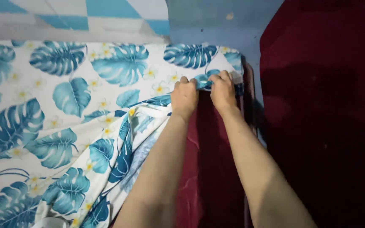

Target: Removing plush toys, pillows, and a bolster from a bed, then stripping off the fitted floral bedsheet.

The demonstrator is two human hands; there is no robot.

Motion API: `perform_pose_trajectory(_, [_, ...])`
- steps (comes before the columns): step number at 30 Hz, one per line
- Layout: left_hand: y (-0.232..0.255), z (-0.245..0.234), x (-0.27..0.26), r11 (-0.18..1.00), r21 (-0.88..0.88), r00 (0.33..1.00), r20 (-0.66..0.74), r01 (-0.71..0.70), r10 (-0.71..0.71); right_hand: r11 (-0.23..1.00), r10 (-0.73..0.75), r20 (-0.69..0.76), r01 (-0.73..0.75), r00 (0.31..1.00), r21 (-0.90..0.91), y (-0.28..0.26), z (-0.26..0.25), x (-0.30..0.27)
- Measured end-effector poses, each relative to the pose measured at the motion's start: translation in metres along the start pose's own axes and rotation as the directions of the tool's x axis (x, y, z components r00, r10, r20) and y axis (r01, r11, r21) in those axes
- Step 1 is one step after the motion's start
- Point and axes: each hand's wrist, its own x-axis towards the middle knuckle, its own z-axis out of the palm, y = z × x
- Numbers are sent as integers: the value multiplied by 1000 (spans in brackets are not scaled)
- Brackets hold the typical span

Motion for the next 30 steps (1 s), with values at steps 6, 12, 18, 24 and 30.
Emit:
perform_pose_trajectory(6, [-5, -18, 21, 995, -92, 995, 95, 35, -27, 998, 27, -82, -23, 996, 56, 1, 0, 0])
perform_pose_trajectory(12, [-16, -15, 31, 991, -111, 959, 281, 79, -44, 990, 116, 38, -112, 993, -82, -5, 8, 7])
perform_pose_trajectory(18, [-26, -7, 45, 997, -58, 939, 342, 46, -23, 858, 505, 306, -432, 807, -277, 18, 5, 13])
perform_pose_trajectory(24, [-50, 18, 69, 989, 56, 926, 349, 136, -147, 880, 366, 403, -171, 839, -443, 46, 36, 65])
perform_pose_trajectory(30, [-26, 59, 58, 988, -36, 971, 190, 152, -143, 954, 172, 449, -35, 877, -297, 136, 64, 78])
